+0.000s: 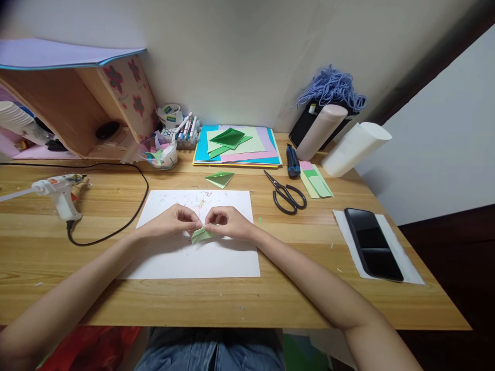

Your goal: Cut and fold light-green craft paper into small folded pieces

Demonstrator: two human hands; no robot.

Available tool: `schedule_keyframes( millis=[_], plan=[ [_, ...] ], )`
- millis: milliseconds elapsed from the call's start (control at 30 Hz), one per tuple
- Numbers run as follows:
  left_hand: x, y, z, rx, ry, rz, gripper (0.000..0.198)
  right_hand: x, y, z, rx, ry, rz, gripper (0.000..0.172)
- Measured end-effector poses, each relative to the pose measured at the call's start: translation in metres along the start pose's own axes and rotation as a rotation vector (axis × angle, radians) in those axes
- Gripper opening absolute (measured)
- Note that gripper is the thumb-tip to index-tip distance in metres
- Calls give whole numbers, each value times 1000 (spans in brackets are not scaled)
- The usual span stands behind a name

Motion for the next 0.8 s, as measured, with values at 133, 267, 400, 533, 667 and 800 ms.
schedule_keyframes(
  millis=[133, 267, 400, 533, 667, 800],
  plan=[
    [0, -1, -1, -13, -19, -18, 23, -3, -1, 0, 16, -59, 31, 24],
    [-1, -1, -1, -37, 15, 23, 22, -4, -1, 0, 18, -64, 30, 24],
    [1, 3, -2, -28, 83, 40, 22, -1, 0, 0, 2, -15, 21, 21],
    [5, 6, -3, -17, 100, 7, 24, 5, 1, 1, -1, 88, 3, 15],
    [7, 5, -3, -15, 92, 18, 27, 5, 1, 1, 6, 117, -14, 10],
    [6, 6, -4, -30, 143, 74, 25, 5, 1, 1, 18, 130, -31, 8]
  ],
)
Point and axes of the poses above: each hand's wrist, its own z-axis towards the middle knuckle, its own x-axis out of the back of the hand, y = z × x, the point moved 8 cm from there along z, towards the middle knuckle, and after that the axes turned 6 degrees about -x, right-handed, at the moved point
